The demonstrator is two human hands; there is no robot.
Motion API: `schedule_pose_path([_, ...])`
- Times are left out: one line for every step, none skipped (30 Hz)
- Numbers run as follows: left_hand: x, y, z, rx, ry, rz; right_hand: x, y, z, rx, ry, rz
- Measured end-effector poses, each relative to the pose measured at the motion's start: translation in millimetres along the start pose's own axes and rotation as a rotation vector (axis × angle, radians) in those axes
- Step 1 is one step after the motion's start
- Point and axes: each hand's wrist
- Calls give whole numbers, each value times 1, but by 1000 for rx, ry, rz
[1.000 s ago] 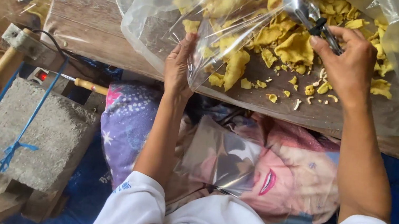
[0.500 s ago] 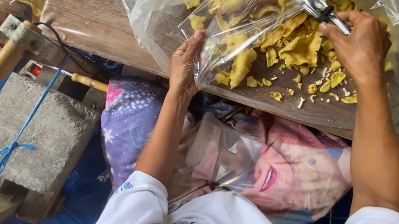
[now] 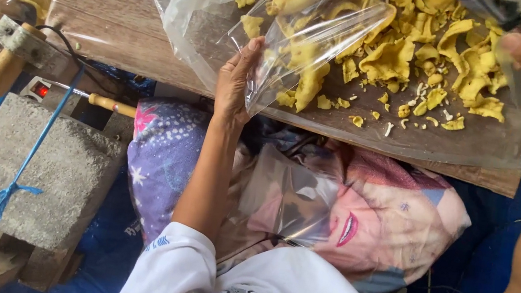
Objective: Packing yellow snacks into plastic bags and sealing them using a manual heat sealer.
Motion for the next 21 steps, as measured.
schedule_pose_path([0, -1, -2, 0, 3, -1, -11, 8, -10, 2, -3, -1])
schedule_pose_path([1, -2, -5, 17, 9, 44, -23, 16, -21, 25, 13, 29])
schedule_pose_path([1, -3, -7, 34, 14, 88, -34, 25, -32, 47, 28, 61])
schedule_pose_path([3, -5, -9, 36, 18, 91, -5, 26, -16, 45, 24, 60])
schedule_pose_path([6, -6, -11, 100, 17, 122, 24, 28, 1, 119, 39, 5])
schedule_pose_path([7, -7, -14, 163, 16, 153, 53, 29, 18, 192, 53, -47])
schedule_pose_path([12, -8, -15, 163, 20, 157, 80, 28, 31, 191, 48, -46])
schedule_pose_path([15, -8, -17, 213, 73, 118, 106, 27, 45, 252, 114, -182])
schedule_pose_path([18, -8, -18, 263, 127, 78, 132, 25, 60, 313, 180, -317])
schedule_pose_path([19, -9, -23, 265, 126, 79, 135, 22, 59, 311, 179, -319])
schedule_pose_path([19, -9, -28, 451, 217, -21, 137, 18, 58, 311, 265, -525])
schedule_pose_path([19, -9, -34, 634, 310, -120, 140, 14, 56, 307, 348, -730])
schedule_pose_path([23, -4, -33, 633, 312, -117, 141, 15, 54, 306, 344, -728])
schedule_pose_path([27, 1, -33, 702, 298, -93, 142, 17, 52, 270, 347, -708])
schedule_pose_path([31, 6, -32, 770, 283, -70, 144, 17, 51, 234, 350, -688])
schedule_pose_path([27, 4, -34, 769, 283, -72, 138, 15, 47, 236, 350, -687])
schedule_pose_path([24, 2, -37, 784, 294, -79, 132, 13, 44, 251, 341, -708])
schedule_pose_path([21, 0, -38, 800, 305, -86, 125, 12, 41, 266, 333, -730])
schedule_pose_path([19, -3, -41, 799, 305, -90, 125, 9, 39, 270, 334, -729])
schedule_pose_path([17, -5, -45, 706, 297, -34, 126, 6, 37, 298, 364, -877])
schedule_pose_path([16, -8, -49, 612, 289, 22, 126, 3, 34, 325, 393, -1025])
Point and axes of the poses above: each hand's wrist, its own z-axis towards the middle knuckle, its own y-axis out of the back of the hand, x = y × z, and after that the axes turned 15 degrees about y, right-handed
